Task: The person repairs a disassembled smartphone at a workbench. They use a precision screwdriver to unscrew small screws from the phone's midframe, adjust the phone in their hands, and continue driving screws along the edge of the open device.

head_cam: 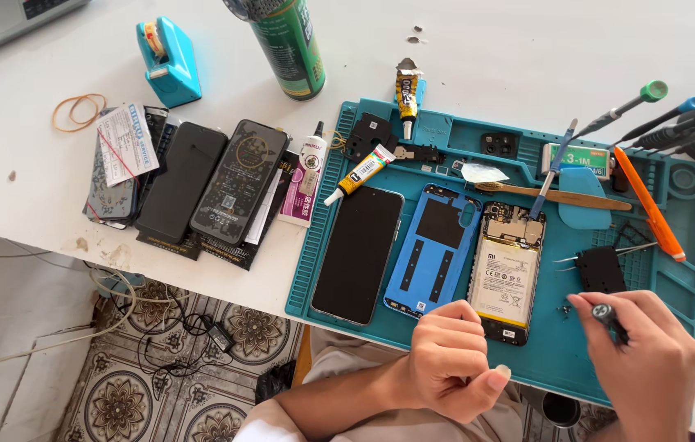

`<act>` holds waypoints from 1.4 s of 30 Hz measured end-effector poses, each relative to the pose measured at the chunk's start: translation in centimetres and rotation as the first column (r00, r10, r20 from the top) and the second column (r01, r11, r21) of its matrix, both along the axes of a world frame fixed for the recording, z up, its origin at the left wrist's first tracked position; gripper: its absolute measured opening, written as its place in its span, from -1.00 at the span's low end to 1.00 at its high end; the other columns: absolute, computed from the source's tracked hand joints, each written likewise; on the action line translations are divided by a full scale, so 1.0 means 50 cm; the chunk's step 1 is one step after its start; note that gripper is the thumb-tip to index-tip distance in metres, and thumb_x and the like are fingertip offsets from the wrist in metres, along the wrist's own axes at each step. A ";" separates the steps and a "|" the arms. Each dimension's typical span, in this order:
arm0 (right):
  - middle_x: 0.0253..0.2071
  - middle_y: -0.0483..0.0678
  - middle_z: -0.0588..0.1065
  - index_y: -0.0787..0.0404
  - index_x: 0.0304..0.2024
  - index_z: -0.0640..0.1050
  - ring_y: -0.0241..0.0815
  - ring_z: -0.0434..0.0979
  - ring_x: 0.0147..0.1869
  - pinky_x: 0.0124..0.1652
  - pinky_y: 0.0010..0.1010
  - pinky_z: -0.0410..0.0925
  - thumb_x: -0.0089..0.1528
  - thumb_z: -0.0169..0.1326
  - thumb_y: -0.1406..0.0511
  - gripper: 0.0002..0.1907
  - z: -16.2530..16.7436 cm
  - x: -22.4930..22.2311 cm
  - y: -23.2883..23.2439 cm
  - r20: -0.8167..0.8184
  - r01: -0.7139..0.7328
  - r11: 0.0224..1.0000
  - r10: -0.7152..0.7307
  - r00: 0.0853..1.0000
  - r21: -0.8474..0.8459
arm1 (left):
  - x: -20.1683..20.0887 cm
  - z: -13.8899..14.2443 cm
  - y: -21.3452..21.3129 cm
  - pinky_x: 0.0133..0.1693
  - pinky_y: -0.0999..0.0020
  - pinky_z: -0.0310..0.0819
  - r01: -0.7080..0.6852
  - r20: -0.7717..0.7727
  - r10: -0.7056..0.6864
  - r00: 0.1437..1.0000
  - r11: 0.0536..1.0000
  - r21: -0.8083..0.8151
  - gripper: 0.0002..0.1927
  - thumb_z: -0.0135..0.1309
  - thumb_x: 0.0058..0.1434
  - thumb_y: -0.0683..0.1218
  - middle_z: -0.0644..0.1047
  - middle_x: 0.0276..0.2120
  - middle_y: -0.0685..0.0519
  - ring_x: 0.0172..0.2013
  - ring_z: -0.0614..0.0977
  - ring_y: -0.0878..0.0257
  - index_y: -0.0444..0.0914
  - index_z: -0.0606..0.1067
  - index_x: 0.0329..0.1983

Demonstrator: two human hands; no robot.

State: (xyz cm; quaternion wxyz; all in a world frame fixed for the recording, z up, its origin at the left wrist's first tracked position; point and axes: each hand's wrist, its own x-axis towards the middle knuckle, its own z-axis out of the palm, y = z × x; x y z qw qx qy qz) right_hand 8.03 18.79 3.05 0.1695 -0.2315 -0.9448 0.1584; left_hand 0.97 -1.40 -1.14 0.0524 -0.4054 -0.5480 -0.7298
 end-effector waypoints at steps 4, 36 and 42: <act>-0.19 -0.09 0.57 0.18 -0.06 0.69 -0.29 0.55 -0.28 -0.27 -0.52 0.40 0.26 0.26 0.40 -0.80 -0.013 0.013 0.037 -0.071 -0.153 0.985 0.158 0.985 0.075 | 0.001 0.002 -0.001 -0.39 0.35 0.14 0.002 0.008 -0.002 1.000 1.000 -0.009 -0.53 0.13 0.27 -0.19 0.20 -0.71 0.14 -0.63 0.25 0.22 -0.21 0.21 -0.70; -0.47 -0.11 0.55 0.32 -0.09 0.54 -0.46 0.41 -0.61 -0.65 -0.61 0.19 0.27 0.23 0.38 -0.80 0.046 -0.093 -0.030 -0.301 0.016 0.798 -0.246 0.922 -0.603 | -0.005 0.056 0.049 0.25 0.05 0.24 -0.205 -0.281 0.066 0.957 0.842 -0.499 -0.64 0.18 0.32 0.09 0.46 0.18 -0.18 0.28 0.47 -0.09 -0.27 0.53 -0.03; -0.65 -0.15 0.41 0.28 -0.26 0.42 -0.47 0.29 -0.70 -0.72 -0.55 0.09 0.29 0.22 0.31 -0.77 0.023 -0.123 -0.015 -0.152 0.088 0.775 -0.232 0.961 -0.626 | -0.010 0.048 0.049 0.31 0.00 0.20 -0.222 -0.312 0.053 0.949 0.815 -0.535 -0.51 0.13 0.35 0.16 0.39 0.30 -0.31 0.36 0.40 -0.17 -0.32 0.50 0.10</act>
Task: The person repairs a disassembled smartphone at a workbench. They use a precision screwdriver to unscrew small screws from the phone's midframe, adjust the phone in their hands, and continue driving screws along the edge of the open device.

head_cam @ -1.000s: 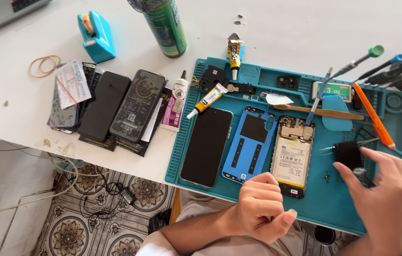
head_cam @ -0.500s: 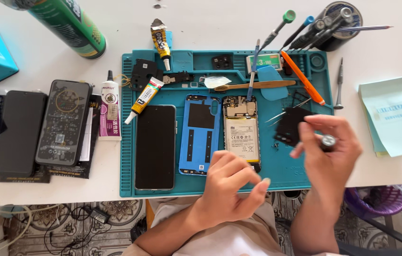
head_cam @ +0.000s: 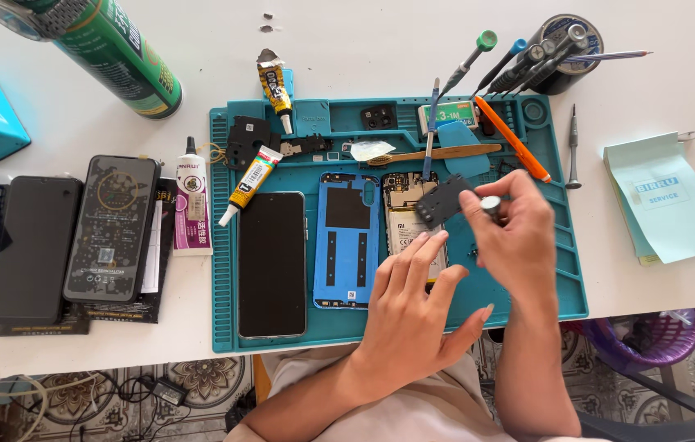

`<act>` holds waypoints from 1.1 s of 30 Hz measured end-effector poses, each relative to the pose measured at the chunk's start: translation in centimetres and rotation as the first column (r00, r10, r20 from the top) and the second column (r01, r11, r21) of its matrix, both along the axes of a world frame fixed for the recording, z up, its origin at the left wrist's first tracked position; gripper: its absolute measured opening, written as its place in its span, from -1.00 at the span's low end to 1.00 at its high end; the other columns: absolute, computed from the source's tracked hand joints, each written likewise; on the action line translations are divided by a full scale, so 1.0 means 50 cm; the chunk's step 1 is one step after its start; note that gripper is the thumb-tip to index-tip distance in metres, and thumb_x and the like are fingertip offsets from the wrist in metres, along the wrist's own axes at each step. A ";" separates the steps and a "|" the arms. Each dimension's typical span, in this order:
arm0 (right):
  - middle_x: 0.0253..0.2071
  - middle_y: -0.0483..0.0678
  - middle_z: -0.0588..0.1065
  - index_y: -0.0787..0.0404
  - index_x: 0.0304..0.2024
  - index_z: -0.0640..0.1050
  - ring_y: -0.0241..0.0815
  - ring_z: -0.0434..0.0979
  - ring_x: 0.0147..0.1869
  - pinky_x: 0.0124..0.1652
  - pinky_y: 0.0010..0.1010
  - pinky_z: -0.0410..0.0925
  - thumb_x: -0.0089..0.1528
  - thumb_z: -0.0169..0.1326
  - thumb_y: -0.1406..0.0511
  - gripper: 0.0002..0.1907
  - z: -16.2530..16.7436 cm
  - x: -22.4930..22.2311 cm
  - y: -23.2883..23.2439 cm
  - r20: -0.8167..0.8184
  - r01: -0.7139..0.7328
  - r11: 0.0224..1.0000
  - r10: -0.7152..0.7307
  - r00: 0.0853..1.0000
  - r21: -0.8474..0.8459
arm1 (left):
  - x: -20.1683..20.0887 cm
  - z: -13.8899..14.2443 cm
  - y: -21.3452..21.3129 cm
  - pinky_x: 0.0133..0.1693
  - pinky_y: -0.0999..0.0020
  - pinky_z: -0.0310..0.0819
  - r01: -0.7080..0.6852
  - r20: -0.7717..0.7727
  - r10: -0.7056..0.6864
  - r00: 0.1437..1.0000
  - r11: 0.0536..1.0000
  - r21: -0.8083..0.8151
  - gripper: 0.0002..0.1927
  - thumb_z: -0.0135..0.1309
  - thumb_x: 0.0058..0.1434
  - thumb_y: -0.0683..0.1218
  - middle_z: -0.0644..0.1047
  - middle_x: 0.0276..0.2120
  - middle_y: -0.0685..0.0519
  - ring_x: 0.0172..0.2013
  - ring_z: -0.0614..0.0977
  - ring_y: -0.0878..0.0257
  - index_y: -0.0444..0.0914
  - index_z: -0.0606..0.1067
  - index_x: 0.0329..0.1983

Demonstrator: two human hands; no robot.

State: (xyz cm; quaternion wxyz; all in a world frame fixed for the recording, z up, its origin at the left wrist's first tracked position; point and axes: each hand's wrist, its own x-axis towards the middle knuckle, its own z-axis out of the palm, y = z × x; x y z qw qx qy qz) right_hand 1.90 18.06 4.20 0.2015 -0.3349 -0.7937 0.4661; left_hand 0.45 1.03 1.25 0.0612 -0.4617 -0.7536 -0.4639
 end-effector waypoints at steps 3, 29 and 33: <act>-0.63 -0.16 0.37 0.27 -0.22 0.44 -0.50 0.21 -0.64 -0.67 -0.56 0.05 0.31 0.22 0.30 -0.78 -0.019 -0.001 0.001 0.025 -0.049 0.998 0.050 0.998 -0.047 | -0.002 -0.004 0.001 0.36 -0.06 0.15 0.000 -0.039 -0.003 0.999 0.998 -0.068 -0.40 0.08 0.37 0.23 0.35 0.34 -0.34 0.40 0.36 -0.20 -0.35 0.49 0.16; -0.13 -0.03 0.55 0.13 0.05 0.66 -0.17 0.59 -0.30 -0.33 -0.40 0.42 0.13 0.30 0.40 -0.60 -0.004 -0.004 0.000 0.162 -0.382 0.841 0.346 0.924 0.384 | -0.001 0.002 0.010 0.40 -0.16 -0.01 -0.074 0.025 0.077 0.997 0.992 -0.105 -0.40 0.08 0.35 0.22 0.32 0.34 -0.36 0.42 0.28 -0.22 -0.33 0.48 0.19; -0.14 -0.05 0.54 0.14 -0.04 0.68 -0.19 0.60 -0.27 -0.32 -0.41 0.44 0.12 0.31 0.41 -0.66 -0.005 -0.002 -0.001 0.127 -0.381 0.834 0.361 0.924 0.399 | -0.002 0.001 0.011 0.41 -0.17 -0.02 -0.074 0.023 0.077 0.997 0.991 -0.114 -0.38 0.08 0.34 0.23 0.27 0.38 -0.39 0.44 0.25 -0.25 -0.36 0.47 0.20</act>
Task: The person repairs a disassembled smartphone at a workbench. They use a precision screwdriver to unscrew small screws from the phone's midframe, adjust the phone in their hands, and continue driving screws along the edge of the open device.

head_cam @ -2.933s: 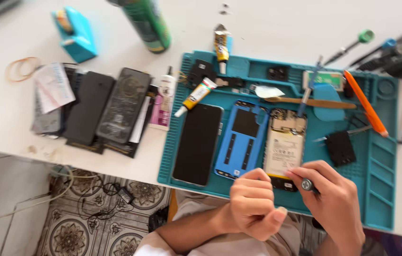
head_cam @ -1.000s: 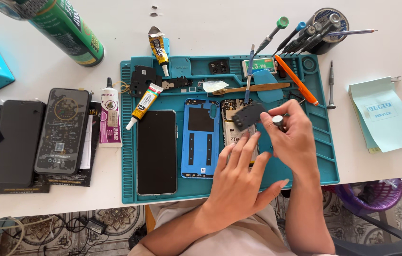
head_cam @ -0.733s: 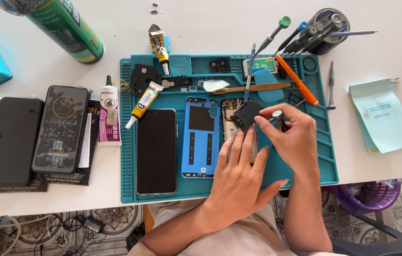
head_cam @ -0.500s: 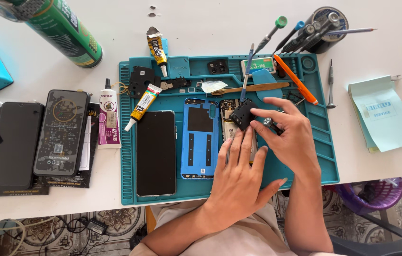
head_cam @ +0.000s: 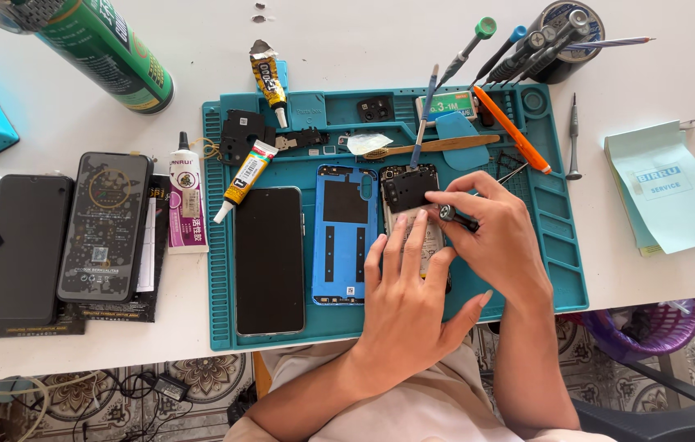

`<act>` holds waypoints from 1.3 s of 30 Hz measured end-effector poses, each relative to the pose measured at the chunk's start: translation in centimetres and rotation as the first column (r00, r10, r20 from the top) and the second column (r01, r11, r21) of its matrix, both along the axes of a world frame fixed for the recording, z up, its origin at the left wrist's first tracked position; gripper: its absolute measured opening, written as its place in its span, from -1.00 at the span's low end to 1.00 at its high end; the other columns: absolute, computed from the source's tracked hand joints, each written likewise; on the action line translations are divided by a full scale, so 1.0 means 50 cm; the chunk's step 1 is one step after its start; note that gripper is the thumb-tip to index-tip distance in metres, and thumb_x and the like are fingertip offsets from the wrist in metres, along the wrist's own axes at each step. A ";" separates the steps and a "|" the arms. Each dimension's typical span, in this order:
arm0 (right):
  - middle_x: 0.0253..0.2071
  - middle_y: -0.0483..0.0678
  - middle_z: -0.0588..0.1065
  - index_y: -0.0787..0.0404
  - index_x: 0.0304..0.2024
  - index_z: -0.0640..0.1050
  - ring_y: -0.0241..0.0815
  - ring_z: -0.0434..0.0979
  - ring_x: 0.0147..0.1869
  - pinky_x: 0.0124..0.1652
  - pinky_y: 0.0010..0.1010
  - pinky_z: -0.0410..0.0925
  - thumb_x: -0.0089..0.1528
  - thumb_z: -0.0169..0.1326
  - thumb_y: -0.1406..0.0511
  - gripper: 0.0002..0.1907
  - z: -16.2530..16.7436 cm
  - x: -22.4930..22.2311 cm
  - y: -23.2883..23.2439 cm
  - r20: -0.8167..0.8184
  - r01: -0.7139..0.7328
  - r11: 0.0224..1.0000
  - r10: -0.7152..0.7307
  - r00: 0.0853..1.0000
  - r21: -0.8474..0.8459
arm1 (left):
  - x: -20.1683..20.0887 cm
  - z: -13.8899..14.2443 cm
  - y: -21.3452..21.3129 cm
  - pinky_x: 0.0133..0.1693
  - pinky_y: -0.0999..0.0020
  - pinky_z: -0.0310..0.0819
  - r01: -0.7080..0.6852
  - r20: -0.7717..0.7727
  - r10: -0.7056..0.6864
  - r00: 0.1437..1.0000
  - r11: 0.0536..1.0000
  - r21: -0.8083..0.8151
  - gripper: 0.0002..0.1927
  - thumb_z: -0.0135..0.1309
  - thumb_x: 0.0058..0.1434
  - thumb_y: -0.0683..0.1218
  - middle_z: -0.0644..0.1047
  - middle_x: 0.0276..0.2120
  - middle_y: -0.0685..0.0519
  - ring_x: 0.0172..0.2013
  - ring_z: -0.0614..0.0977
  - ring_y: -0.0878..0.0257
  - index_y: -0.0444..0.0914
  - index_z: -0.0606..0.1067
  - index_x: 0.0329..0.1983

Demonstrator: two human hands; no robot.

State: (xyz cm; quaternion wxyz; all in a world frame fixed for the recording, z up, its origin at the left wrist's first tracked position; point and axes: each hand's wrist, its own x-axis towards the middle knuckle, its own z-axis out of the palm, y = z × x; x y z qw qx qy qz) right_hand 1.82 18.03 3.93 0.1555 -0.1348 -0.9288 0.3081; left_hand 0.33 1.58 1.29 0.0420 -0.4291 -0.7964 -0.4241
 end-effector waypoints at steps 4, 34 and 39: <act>0.01 -0.04 0.54 0.14 -0.11 0.69 -0.21 0.62 -0.27 -0.30 -0.44 0.46 0.12 0.31 0.40 -0.73 0.001 0.002 0.000 -0.019 -0.009 1.000 0.009 1.000 -0.013 | 0.002 -0.001 0.000 0.39 -0.22 -0.04 -0.020 -0.009 0.020 1.000 1.000 -0.005 -0.37 0.08 0.34 0.24 0.22 0.40 -0.43 0.44 0.19 -0.35 -0.36 0.47 0.18; 0.11 -0.01 0.57 0.23 0.03 0.63 0.01 0.65 0.02 -0.08 -0.29 0.49 0.14 0.30 0.36 -0.62 0.003 0.005 -0.008 -0.060 0.006 0.997 -0.001 0.998 0.081 | 0.008 0.000 0.005 0.43 -0.29 -0.15 -0.008 -0.063 0.003 0.998 0.996 -0.084 -0.25 0.02 0.34 0.28 0.18 0.39 -0.58 0.46 0.12 -0.46 -0.43 0.39 0.29; 0.09 -0.01 0.57 0.25 0.01 0.62 0.00 0.65 -0.03 -0.12 -0.30 0.49 0.14 0.28 0.38 -0.63 0.003 0.002 -0.011 -0.068 0.018 0.998 -0.014 0.998 0.062 | 0.015 0.001 0.006 0.40 -0.29 -0.17 -0.047 -0.075 0.040 0.996 0.995 -0.088 -0.23 0.02 0.33 0.28 0.17 0.39 -0.56 0.46 0.11 -0.43 -0.45 0.38 0.31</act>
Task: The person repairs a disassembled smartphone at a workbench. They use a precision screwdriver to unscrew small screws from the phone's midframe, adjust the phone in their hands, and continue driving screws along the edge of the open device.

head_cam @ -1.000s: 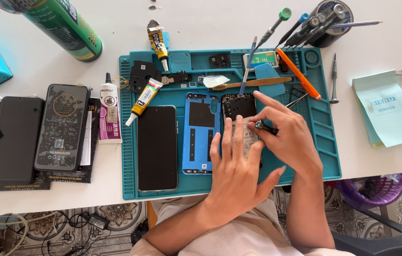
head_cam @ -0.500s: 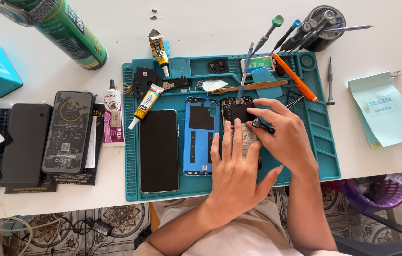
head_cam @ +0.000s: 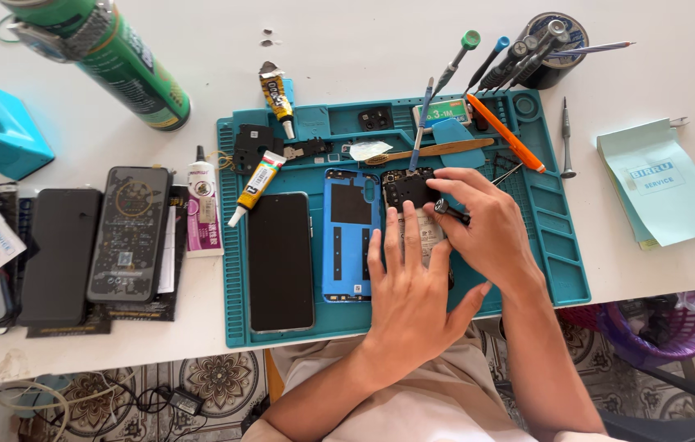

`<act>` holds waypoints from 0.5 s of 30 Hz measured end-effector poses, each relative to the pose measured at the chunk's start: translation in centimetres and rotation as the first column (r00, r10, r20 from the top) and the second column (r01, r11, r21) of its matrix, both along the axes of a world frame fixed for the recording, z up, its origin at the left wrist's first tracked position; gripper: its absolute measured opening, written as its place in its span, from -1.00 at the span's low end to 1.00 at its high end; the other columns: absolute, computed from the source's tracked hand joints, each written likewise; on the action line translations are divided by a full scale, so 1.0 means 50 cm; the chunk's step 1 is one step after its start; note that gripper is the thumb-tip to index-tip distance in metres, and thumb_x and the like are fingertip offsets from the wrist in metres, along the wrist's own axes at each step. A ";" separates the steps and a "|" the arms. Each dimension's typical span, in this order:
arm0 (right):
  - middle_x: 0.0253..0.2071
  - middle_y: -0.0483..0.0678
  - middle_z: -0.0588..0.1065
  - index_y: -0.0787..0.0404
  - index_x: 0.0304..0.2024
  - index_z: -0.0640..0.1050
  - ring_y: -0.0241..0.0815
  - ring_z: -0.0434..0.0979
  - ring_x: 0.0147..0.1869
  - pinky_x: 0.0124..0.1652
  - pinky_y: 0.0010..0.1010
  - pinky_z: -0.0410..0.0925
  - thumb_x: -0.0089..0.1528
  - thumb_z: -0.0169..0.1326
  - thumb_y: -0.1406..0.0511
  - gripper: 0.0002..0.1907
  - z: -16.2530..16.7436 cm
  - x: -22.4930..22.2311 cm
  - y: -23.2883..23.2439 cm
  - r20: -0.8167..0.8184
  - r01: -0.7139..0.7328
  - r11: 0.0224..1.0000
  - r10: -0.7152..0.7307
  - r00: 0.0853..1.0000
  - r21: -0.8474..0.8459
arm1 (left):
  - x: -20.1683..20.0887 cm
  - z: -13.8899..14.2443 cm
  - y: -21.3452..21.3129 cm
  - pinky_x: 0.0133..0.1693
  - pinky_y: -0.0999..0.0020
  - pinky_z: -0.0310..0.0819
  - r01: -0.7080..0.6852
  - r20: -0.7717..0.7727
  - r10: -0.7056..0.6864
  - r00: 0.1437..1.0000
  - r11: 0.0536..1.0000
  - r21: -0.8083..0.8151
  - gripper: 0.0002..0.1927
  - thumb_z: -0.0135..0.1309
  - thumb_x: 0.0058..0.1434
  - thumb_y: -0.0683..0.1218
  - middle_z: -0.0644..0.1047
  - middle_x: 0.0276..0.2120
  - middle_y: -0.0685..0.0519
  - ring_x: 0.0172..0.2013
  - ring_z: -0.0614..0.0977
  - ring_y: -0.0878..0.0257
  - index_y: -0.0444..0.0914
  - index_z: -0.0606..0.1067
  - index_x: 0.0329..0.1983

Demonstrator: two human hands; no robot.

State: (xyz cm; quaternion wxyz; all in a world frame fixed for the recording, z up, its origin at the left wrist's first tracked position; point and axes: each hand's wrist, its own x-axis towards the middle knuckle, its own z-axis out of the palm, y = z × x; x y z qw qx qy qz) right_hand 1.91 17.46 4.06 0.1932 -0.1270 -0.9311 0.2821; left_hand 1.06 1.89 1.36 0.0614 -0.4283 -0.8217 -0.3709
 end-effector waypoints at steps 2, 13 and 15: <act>0.07 -0.03 0.58 0.26 0.00 0.62 -0.02 0.66 -0.04 -0.12 -0.31 0.50 0.16 0.27 0.38 -0.67 -0.001 0.000 -0.003 0.005 0.015 1.000 -0.015 1.000 -0.017 | 0.002 0.000 -0.002 0.42 -0.28 -0.17 0.002 0.005 -0.002 1.000 1.000 -0.004 -0.25 0.01 0.35 0.27 0.17 0.40 -0.56 0.47 0.11 -0.42 -0.44 0.38 0.30; 0.20 -0.02 0.56 0.27 -0.17 0.62 -0.02 0.68 -0.06 -0.16 -0.32 0.49 0.13 0.26 0.39 -0.79 -0.006 -0.003 0.003 0.006 -0.022 0.999 0.022 1.000 -0.028 | 0.001 0.004 -0.005 0.38 -0.34 -0.21 -0.005 0.000 0.005 1.000 1.000 0.021 -0.21 0.02 0.31 0.28 0.17 0.41 -0.53 0.46 0.08 -0.44 -0.44 0.37 0.32; 0.18 -0.02 0.57 0.26 -0.16 0.61 -0.01 0.68 -0.06 -0.15 -0.32 0.50 0.15 0.25 0.39 -0.79 -0.007 -0.004 0.001 0.009 -0.009 1.000 0.009 1.000 -0.028 | 0.001 0.002 -0.004 0.37 -0.35 -0.23 -0.006 0.005 0.006 1.000 1.000 0.020 -0.20 0.02 0.31 0.28 0.17 0.40 -0.53 0.46 0.08 -0.43 -0.46 0.37 0.32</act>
